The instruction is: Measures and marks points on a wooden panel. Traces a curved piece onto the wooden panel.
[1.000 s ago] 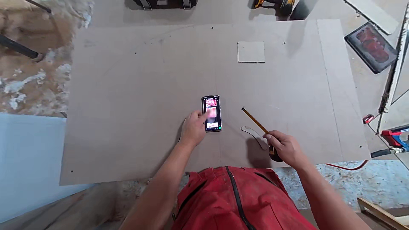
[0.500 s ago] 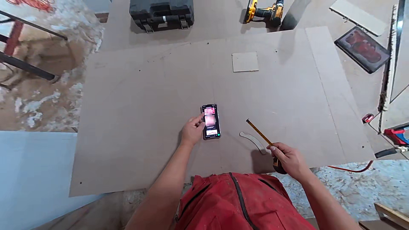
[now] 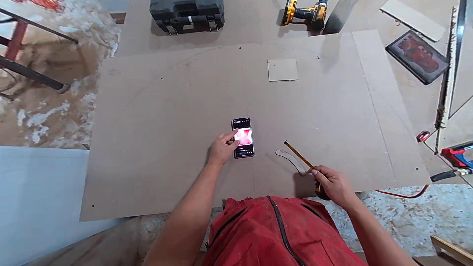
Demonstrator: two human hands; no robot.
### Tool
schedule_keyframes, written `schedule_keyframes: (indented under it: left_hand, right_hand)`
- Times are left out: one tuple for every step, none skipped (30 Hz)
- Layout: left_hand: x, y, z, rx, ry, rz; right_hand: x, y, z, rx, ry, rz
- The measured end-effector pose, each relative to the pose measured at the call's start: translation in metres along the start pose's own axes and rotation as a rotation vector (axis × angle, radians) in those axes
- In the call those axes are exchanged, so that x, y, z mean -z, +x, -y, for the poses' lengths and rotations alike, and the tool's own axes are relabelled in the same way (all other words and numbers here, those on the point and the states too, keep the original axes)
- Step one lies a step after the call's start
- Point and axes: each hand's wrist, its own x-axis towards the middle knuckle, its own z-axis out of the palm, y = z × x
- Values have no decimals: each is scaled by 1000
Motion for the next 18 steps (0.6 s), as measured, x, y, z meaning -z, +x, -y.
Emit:
schedule_keyframes:
  left_hand:
    - [2,-1,0,14,-51,-14]
    - [4,-3,1,27,-115,-26]
    - [4,-5,4,38,-185,-31]
    - [3,-7,7,45,-258,-29]
    - [3,-9,10,51,-323,-14]
    - [3,-11,11,63,-376,5]
    - [3,-13,12,69,-411,16]
    - [4,-14,13,77,-428,27]
    - [5,-14,12,88,-435,37]
    - [6,-13,12,97,-432,43]
    - [7,-12,12,104,-420,47]
    - [7,-12,12,111,-406,52]
    - [8,-11,12,116,-389,56]
    - [8,-12,12,121,-372,59]
    - [8,-12,12,123,-354,60]
    - [8,-11,13,118,-340,57]
    - [7,-11,14,109,-330,52]
    - [7,-10,15,97,-318,50]
  right_hand:
    - [-1,10,7,19,-51,35]
    - [-2,24,15,47,-109,81]
    - [-6,42,24,92,-176,128]
    - [-11,61,33,146,-239,168]
    - [-16,82,44,200,-283,208]
    - [-23,102,53,252,-315,249]
    - [-30,121,62,294,-337,281]
    - [-36,138,69,324,-350,310]
    - [-42,151,75,346,-364,330]
    - [-47,162,80,363,-380,346]
    - [-50,170,85,382,-398,359]
    - [-51,176,88,392,-422,376]
    - [-53,180,89,405,-451,395]
    - [-54,183,90,422,-482,403]
    - [-55,184,90,432,-507,412]
    - [-55,185,91,443,-523,416]
    - [-55,185,92,451,-535,415]
    - [-55,185,92,455,-538,411]
